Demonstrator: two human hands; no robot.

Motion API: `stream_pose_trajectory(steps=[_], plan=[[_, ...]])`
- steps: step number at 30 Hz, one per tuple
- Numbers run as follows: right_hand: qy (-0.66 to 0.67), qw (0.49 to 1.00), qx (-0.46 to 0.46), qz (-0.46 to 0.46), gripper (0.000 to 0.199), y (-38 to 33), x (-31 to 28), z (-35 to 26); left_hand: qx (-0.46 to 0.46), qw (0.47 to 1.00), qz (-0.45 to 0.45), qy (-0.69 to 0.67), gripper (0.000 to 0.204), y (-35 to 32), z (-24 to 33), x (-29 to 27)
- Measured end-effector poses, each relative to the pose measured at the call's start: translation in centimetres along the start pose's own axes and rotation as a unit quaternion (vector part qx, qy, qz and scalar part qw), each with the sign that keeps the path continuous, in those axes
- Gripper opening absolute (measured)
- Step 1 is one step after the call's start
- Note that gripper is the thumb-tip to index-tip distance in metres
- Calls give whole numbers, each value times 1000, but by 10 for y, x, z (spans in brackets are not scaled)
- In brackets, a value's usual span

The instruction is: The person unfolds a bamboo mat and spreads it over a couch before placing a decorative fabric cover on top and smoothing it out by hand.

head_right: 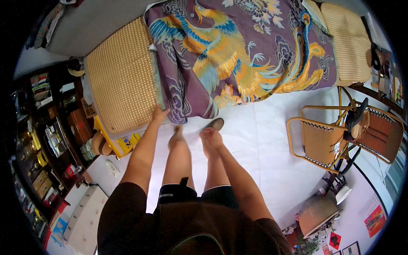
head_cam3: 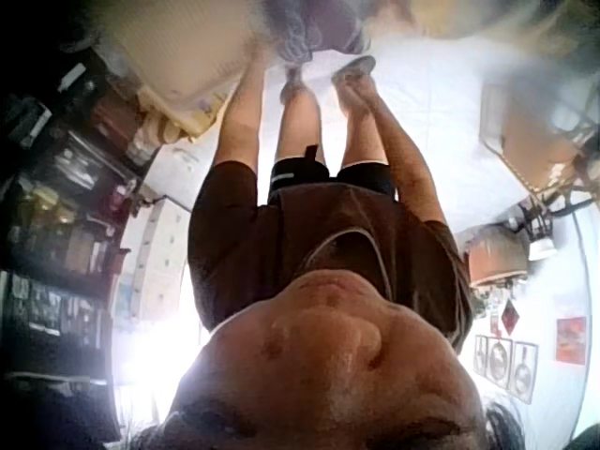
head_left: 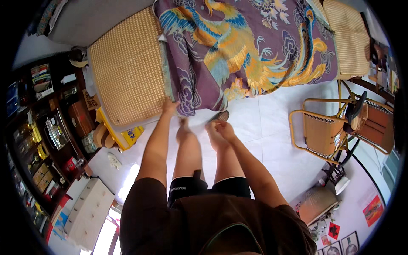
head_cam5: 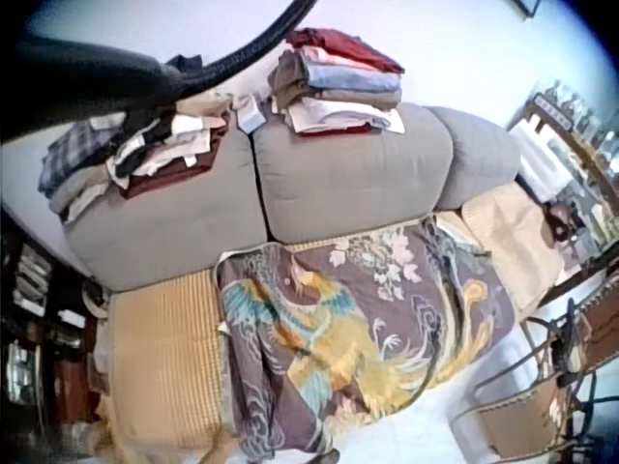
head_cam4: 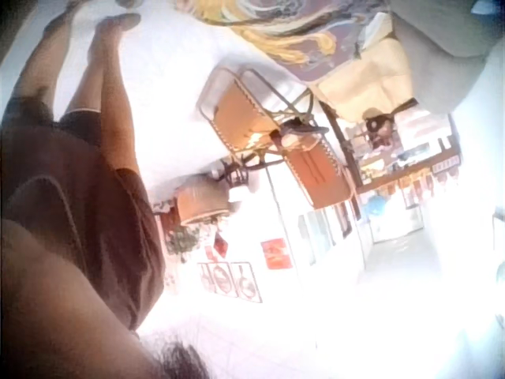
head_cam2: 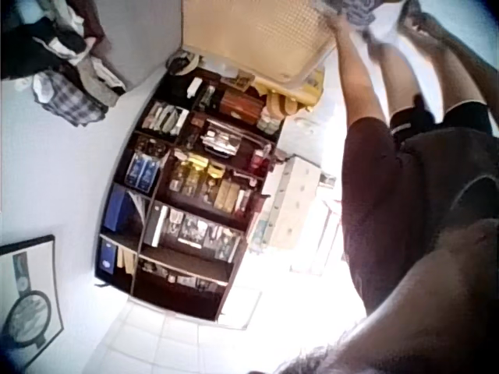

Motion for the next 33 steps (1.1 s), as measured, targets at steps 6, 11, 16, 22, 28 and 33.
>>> stream_pose_trajectory(steps=[6,11,16,22,28,33], plan=[[-1,999,26,-27,48,25,78,-88,-182,924,-104,-319,53,-37,50,5],[-198,953,-96,207,82,31,129,-173,-66,821,-177,-539,28,-81,79,-77],[-192,955,-133,182,52,20,205,-218,-221,734,-322,-556,26,-57,19,-157],[-123,959,-152,204,40,2,278,-254,-205,843,-288,-405,37,13,-1,-219],[-118,977,-107,140,39,-21,310,-294,-238,817,-266,-453,35,104,-24,-228],[-137,977,-109,124,38,-16,314,-293,-119,875,54,-466,38,151,-31,-305]])
Point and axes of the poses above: each hand's wrist, its own y-axis towards the middle knuckle, its own x-axis out of the palm, z = x × y, the point moved 4 cm from there along y, towards the middle knuckle, and after that the axes turned 6 degrees about -y, right-handed, at the moved point
